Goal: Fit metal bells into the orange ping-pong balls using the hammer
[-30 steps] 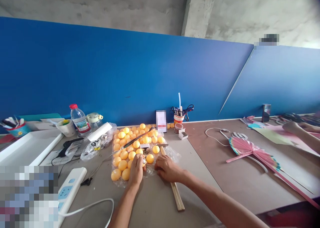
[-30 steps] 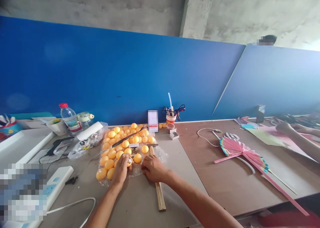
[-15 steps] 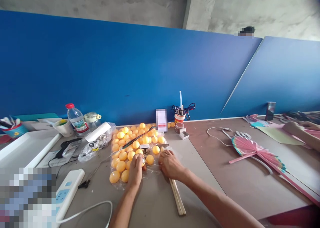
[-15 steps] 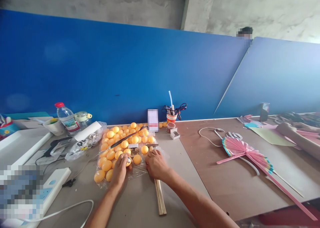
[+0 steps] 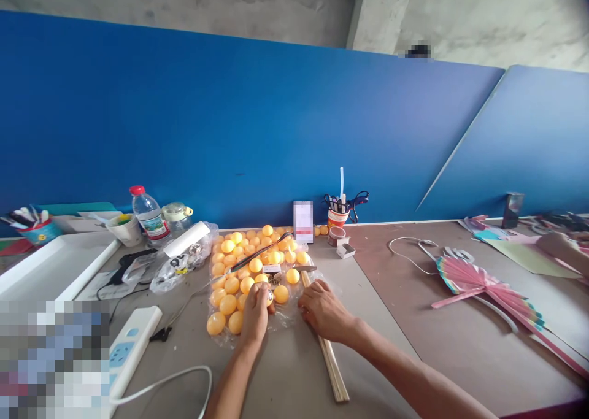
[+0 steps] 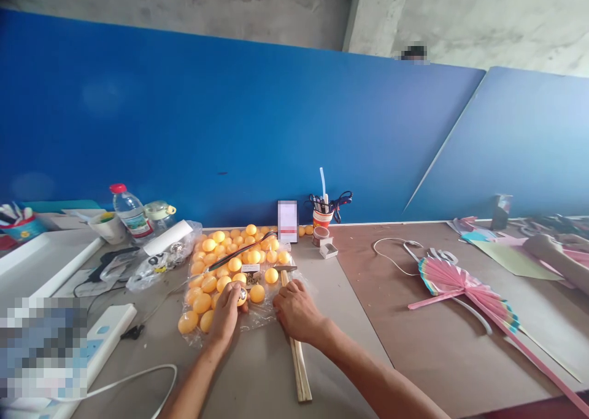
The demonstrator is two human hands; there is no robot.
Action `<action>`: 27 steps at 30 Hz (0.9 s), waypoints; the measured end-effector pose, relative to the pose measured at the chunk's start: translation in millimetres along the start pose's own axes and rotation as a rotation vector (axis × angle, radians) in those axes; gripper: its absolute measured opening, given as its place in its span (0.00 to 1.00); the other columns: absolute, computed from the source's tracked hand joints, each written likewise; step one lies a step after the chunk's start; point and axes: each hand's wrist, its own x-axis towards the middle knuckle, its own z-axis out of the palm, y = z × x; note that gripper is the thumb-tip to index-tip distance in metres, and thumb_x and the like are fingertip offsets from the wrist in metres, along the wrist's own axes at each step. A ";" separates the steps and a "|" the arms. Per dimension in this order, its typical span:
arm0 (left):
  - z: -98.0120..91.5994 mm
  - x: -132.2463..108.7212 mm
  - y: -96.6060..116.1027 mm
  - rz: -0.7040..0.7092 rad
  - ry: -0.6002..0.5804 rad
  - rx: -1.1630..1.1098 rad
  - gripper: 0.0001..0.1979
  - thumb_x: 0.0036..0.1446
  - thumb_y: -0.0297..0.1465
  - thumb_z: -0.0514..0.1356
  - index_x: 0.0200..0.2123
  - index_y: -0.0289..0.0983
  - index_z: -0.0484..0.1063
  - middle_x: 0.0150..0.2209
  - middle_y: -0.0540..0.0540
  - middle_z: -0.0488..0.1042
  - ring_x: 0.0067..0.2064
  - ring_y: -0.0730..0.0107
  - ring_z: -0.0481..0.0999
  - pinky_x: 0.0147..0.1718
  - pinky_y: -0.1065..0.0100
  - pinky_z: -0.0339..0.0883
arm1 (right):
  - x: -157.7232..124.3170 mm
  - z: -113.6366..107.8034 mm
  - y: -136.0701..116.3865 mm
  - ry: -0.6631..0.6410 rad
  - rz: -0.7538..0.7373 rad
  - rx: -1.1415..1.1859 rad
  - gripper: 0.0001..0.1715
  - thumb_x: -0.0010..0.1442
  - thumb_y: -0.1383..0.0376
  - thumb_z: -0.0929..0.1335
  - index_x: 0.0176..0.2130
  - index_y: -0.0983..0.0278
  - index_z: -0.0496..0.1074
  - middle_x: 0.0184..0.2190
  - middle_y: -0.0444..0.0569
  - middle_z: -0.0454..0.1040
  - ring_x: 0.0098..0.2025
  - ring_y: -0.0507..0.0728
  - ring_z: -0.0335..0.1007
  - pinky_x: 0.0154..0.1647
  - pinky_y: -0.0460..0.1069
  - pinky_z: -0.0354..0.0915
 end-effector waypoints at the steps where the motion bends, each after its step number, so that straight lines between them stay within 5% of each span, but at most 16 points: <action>1: 0.1 -0.3 0.5 0.005 -0.002 0.006 0.20 0.58 0.51 0.51 0.28 0.41 0.66 0.18 0.54 0.66 0.23 0.66 0.69 0.28 0.64 0.64 | -0.7 0.3 0.1 -0.001 0.001 -0.007 0.08 0.55 0.71 0.64 0.33 0.64 0.73 0.36 0.52 0.74 0.43 0.60 0.64 0.52 0.57 0.56; 8: -0.1 -1.2 4.7 -0.026 0.004 0.011 0.19 0.57 0.50 0.51 0.28 0.41 0.64 0.19 0.53 0.66 0.24 0.67 0.68 0.27 0.65 0.63 | -0.3 2.5 -0.9 0.016 0.029 0.022 0.08 0.57 0.70 0.63 0.28 0.64 0.69 0.35 0.54 0.73 0.41 0.60 0.65 0.49 0.55 0.60; 13: 2.1 -2.5 6.9 -0.058 0.013 -0.055 0.20 0.55 0.52 0.54 0.29 0.40 0.65 0.23 0.52 0.68 0.24 0.68 0.68 0.27 0.65 0.65 | 4.6 -4.0 1.4 0.197 0.220 0.524 0.07 0.56 0.70 0.61 0.27 0.63 0.64 0.27 0.46 0.70 0.31 0.54 0.65 0.35 0.49 0.62; 16: 3.6 -5.0 8.5 -0.097 -0.002 -0.082 0.22 0.55 0.53 0.52 0.34 0.40 0.66 0.22 0.54 0.66 0.23 0.69 0.67 0.25 0.66 0.64 | 14.6 -5.8 -0.9 0.191 0.300 0.851 0.06 0.55 0.66 0.63 0.26 0.61 0.62 0.22 0.42 0.67 0.25 0.51 0.62 0.28 0.47 0.59; 21: 1.8 -9.6 11.4 -0.083 -0.066 -0.115 0.21 0.54 0.47 0.57 0.46 0.41 0.65 0.24 0.55 0.68 0.26 0.68 0.71 0.28 0.66 0.67 | 40.5 7.5 -12.5 0.125 0.233 1.224 0.07 0.51 0.63 0.66 0.25 0.62 0.64 0.20 0.40 0.67 0.22 0.49 0.60 0.26 0.46 0.58; 27: 0.6 -5.8 5.9 -0.081 -0.049 -0.114 0.24 0.47 0.43 0.63 0.47 0.40 0.66 0.33 0.49 0.76 0.32 0.64 0.76 0.32 0.63 0.72 | 50.8 28.6 -12.8 0.088 0.169 1.504 0.12 0.48 0.60 0.72 0.29 0.62 0.67 0.22 0.39 0.68 0.23 0.49 0.62 0.28 0.46 0.59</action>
